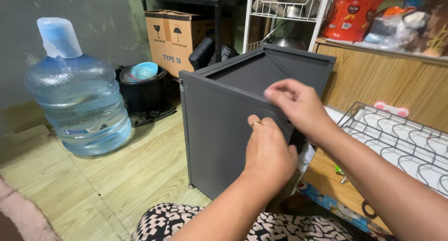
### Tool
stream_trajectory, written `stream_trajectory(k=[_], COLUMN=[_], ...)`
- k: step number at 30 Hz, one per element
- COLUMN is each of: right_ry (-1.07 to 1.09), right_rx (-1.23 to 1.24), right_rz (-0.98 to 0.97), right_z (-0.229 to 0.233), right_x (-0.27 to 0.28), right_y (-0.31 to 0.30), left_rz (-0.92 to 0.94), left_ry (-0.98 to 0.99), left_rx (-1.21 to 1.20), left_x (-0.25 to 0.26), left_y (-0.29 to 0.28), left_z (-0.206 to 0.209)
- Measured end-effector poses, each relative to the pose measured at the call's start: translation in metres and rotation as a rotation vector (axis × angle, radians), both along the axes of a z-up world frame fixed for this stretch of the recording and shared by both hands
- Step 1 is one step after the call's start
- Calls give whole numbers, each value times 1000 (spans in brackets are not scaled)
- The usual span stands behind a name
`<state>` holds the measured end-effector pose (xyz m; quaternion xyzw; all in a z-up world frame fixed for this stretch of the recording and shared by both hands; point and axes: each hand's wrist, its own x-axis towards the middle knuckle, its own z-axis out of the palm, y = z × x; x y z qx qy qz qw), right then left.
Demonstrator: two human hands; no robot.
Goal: The person sits on the floor and uses a hex key to unscrew fasteners from a small grey metal cabinet, detaching its side panels and a white back panel. The person then wipes the removed white panel with a wet wipe.
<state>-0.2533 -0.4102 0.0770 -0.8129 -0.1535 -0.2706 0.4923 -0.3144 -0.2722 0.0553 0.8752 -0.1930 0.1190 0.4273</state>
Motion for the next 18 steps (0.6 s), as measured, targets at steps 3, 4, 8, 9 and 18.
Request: stream_trajectory(k=[3,4,8,9,18], right_ry=[-20,2,95,122,617], right_rx=[-42,-66,51,135,684], right_rz=[-159,-230,-198,-111,340], right_z=[16,22,52,58,82], right_x=[1,2,3,4,13], right_y=[-17,-22,-27,-24,34], left_rz=[-43,-55,-134,-157,-293], left_ry=[14,15,30,17,102], left_rx=[34,48,135,154,-253], left_x=[-4,-4,1,5,80], left_y=[-7,-8,-3,1,68], left_z=[1,2,2,1,16])
